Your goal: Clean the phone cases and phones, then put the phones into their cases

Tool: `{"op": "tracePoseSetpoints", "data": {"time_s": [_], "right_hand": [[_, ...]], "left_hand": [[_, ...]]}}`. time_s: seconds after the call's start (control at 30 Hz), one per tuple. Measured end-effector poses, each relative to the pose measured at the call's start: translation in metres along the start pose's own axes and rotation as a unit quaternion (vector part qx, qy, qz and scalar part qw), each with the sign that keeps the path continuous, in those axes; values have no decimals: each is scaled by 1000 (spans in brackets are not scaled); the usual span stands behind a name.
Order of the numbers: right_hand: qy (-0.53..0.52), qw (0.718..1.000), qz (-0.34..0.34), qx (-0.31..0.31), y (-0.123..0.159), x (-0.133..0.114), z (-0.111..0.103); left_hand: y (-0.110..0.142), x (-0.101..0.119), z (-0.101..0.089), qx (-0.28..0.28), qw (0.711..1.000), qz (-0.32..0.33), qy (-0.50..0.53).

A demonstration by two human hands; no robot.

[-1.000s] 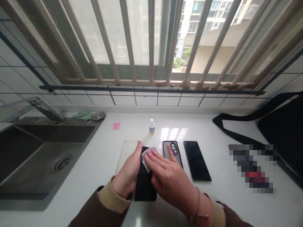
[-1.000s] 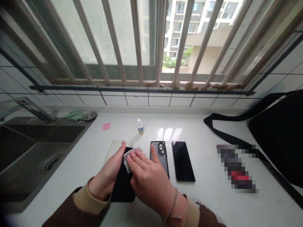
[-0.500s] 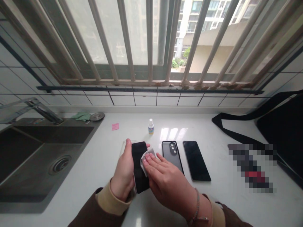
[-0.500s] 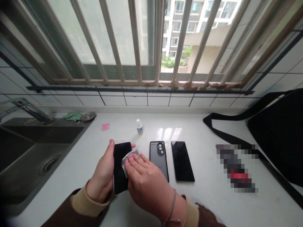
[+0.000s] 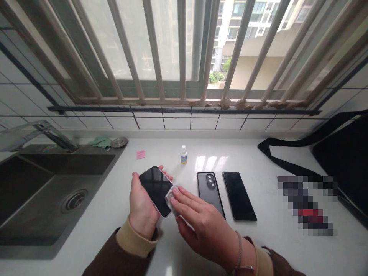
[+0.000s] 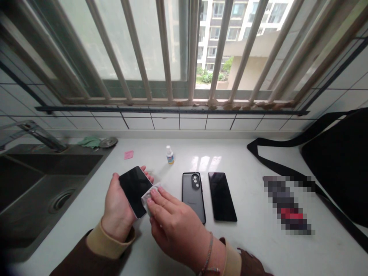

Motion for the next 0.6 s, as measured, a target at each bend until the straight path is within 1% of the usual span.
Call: {"op": "tracePoseSetpoints", "data": {"time_s": [0.07, 0.13, 0.2, 0.27, 0.33, 0.37, 0.4, 0.43, 0.47, 0.5, 0.53, 0.57, 0.6], "right_hand": [[17, 999, -15, -23, 1, 1, 3], [37, 998, -33, -38, 2, 2, 5], [51, 997, -45, -37, 5, 4, 6], [55, 997, -53, -19, 7, 4, 5], [36, 998, -53, 22, 8, 3, 0], [13, 998, -47, 49, 8, 3, -4], [-20, 996, -35, 81, 8, 3, -8], [-64, 991, -11, 115, 8, 5, -12], [-120, 981, 27, 149, 8, 8, -15], [-189, 962, 75, 185, 9, 13, -18], [-267, 929, 126, 223, 10, 18, -19], [-351, 883, 172, 259, 11, 24, -18], [-432, 829, 208, 287, 12, 29, -16]], "left_hand": [[2, -6, 4, -23, 999, -36, -2], [4, -15, 8, -51, 995, -87, -7], [8, -23, 12, -75, 988, -133, -14], [12, -30, 15, -93, 982, -162, -17], [15, -35, 17, -117, 980, -163, -17], [16, -36, 18, -135, 979, -149, -18], [16, -36, 19, -155, 980, -121, -22], [16, -35, 19, -176, 981, -79, -29], [16, -34, 19, -195, 979, -27, -40], [16, -31, 18, -213, 975, 27, -55], [16, -29, 18, -227, 968, 80, -71], [17, -26, 18, -239, 959, 124, -86], [19, -24, 18, -248, 951, 155, -99]]}}
Point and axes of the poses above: each hand's wrist, its own y-axis away from the middle knuckle, its own z-axis out of the palm, x = y × z, the point moved 4 cm from there along -y, towards the middle knuckle, and after that the axes turned 14 degrees about -y, right-handed, at the moved point
